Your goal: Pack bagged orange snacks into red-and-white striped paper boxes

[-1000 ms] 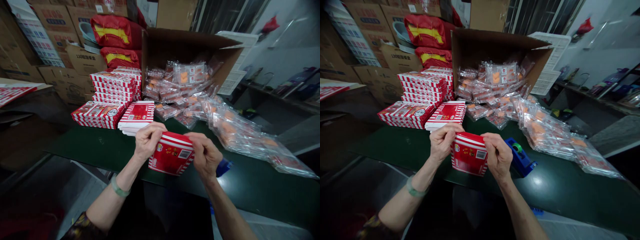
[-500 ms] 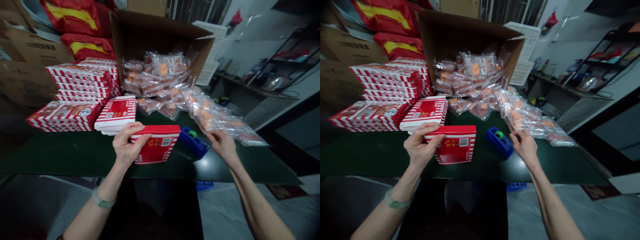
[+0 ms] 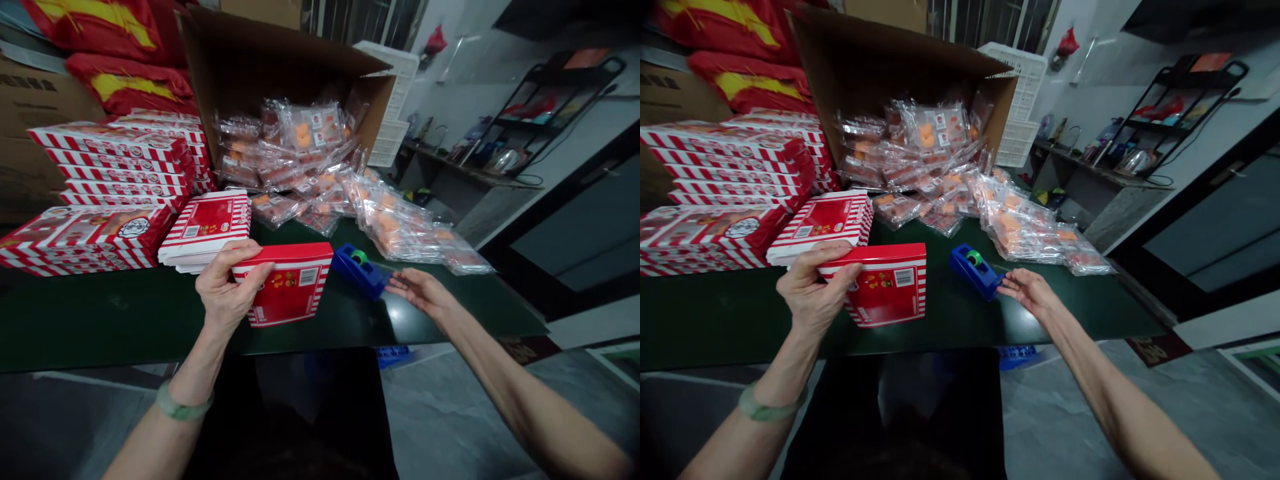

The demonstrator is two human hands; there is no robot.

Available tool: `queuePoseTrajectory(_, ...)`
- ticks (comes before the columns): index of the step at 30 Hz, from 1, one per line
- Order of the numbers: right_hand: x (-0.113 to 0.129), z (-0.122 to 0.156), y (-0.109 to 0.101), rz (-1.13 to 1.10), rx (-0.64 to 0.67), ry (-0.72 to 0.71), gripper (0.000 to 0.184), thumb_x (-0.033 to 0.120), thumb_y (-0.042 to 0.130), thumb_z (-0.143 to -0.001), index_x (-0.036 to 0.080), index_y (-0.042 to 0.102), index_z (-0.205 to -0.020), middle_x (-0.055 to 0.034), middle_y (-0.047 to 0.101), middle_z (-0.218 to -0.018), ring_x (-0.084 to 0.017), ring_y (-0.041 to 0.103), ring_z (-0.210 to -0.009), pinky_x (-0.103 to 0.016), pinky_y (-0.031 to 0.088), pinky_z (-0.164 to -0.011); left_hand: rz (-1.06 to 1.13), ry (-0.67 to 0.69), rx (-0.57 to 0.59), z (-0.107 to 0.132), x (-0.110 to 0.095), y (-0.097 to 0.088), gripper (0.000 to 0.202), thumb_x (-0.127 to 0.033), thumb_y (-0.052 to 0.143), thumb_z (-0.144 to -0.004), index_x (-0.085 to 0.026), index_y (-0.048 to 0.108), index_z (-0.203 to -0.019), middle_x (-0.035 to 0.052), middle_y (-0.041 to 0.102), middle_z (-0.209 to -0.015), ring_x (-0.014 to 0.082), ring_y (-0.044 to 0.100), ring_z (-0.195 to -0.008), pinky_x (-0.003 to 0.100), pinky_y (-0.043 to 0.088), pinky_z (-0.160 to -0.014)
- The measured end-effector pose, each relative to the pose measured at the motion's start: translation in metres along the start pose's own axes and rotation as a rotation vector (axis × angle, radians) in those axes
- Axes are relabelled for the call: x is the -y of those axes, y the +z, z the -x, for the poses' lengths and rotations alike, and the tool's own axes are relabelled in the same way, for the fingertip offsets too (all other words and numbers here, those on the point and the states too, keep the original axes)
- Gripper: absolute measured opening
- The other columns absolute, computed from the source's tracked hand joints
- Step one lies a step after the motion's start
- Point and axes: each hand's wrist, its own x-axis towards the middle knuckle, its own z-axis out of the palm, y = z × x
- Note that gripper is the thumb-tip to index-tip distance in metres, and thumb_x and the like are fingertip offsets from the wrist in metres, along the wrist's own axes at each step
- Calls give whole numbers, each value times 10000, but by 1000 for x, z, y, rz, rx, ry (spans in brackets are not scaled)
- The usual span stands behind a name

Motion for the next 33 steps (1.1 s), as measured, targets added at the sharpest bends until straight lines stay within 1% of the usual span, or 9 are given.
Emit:
queuePoseTrajectory(5, -24, 24, 4, 170, 7, 112, 342, 481, 652, -649, 185, 483, -622, -9, 565, -631, -137, 543, -563, -295, 482, -503, -10, -17, 10, 1, 1, 0, 189, -218, 738, -696, -196, 638, -855, 3, 678, -847, 145, 650, -786, 300, 526, -755)
queuePoseTrajectory(9, -29, 21, 2, 421, -43, 159, 254, 269, 638, -654, 187, 445, -509, 60, 395, -443, -70, 310, -413, -208, 256, -436, -2, -32, 19, 2, 2, 2, 188, -190, 713, -722, -189, 635, -893, 9, 672, -871, 136, 644, -803, 281, 515, -760)
queuePoseTrajectory(13, -21, 34, 8, 599, -147, 137, 266, 121, 580, -654, 195, 431, -447, 45, 337, -421, -83, 251, -429, -248, 172, -473, -74, -22, -19, 4, -1, 6, 169, -193, 700, -739, -175, 626, -890, 21, 659, -869, 137, 637, -801, 279, 513, -754)
queuePoseTrajectory(15, -7, 48, 25, 623, -166, 88, 241, 174, 557, -712, 200, 452, -496, 31, 367, -467, -99, 289, -458, -251, 193, -481, -111, 1, -23, 5, -4, 8, 164, -199, 686, -753, -173, 619, -901, 30, 653, -878, 139, 635, -794, 279, 516, -740)
queuePoseTrajectory(18, 30, 68, 78, 484, -55, -41, 261, 389, 481, -833, 207, 484, -646, 38, 389, -553, -101, 338, -494, -228, 252, -473, -119, 51, 1, 7, -7, 9, 171, -167, 647, -782, -168, 601, -947, 52, 637, -915, 142, 631, -825, 283, 513, -749)
queuePoseTrajectory(21, 72, 77, 149, -71, 193, -130, 310, 457, 558, -805, 195, 467, -667, 55, 401, -573, -69, 350, -473, -197, 244, -426, -117, 82, 30, 9, -10, 8, 181, -144, 606, -806, -164, 584, -984, 66, 619, -924, 142, 622, -839, 280, 513, -744)
queuePoseTrajectory(24, 93, 75, 203, -260, 199, -85, 381, 467, 670, -705, 180, 446, -594, 73, 400, -496, -41, 317, -402, -183, 228, -380, -125, 104, 24, 10, -13, 8, 174, -156, 589, -815, -169, 584, -989, 68, 615, -915, 145, 621, -830, 277, 520, -726)
queuePoseTrajectory(28, 94, 70, 221, -311, 102, 47, 463, 451, 736, -618, 186, 372, -513, 110, 289, -383, -26, 257, -342, -177, 211, -349, -134, 148, -6, 13, -20, 8, 164, -159, 599, -806, -180, 594, -969, 63, 621, -900, 138, 629, -795, 247, 529, -692)
queuePoseTrajectory(33, 112, 67, 207, -241, 226, 459, 455, 476, 682, -679, 192, 360, -529, 119, 257, -351, -29, 235, -313, -160, 241, -326, -150, 183, 18, 19, -28, 13, 159, -144, 606, -798, -177, 609, -953, 73, 626, -900, 136, 627, -788, 218, 529, -651)
